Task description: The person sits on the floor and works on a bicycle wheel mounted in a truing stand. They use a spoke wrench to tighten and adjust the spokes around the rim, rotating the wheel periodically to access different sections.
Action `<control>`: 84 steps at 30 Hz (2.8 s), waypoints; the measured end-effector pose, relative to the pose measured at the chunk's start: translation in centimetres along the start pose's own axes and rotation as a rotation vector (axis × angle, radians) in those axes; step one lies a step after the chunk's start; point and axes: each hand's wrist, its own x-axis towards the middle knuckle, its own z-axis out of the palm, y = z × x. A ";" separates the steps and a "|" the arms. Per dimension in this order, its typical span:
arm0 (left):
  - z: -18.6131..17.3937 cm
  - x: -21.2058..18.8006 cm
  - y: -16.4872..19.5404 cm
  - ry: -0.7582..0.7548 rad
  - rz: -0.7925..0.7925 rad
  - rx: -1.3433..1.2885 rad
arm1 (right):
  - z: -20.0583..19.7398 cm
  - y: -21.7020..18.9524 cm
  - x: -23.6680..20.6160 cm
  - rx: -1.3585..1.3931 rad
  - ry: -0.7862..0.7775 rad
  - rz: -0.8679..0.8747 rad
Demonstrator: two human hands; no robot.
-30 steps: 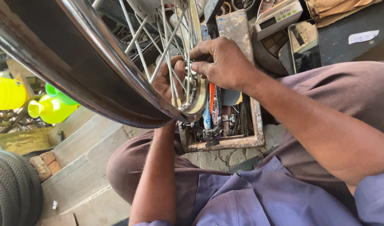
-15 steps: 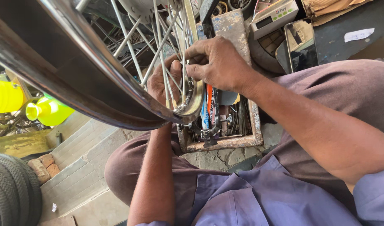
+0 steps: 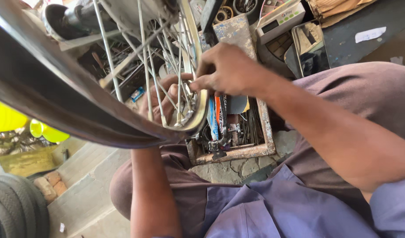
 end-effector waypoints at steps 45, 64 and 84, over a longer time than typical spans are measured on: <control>2.5 0.9 -1.4 0.365 0.200 0.552 | 1.4 1.6 1.2 0.345 -0.022 -0.030; 2.4 0.5 -0.7 0.215 0.316 0.215 | 0.7 -0.3 0.9 0.097 -0.042 -0.033; 3.7 1.1 -2.3 0.440 0.275 0.329 | -0.9 -0.6 0.1 0.141 -0.144 0.056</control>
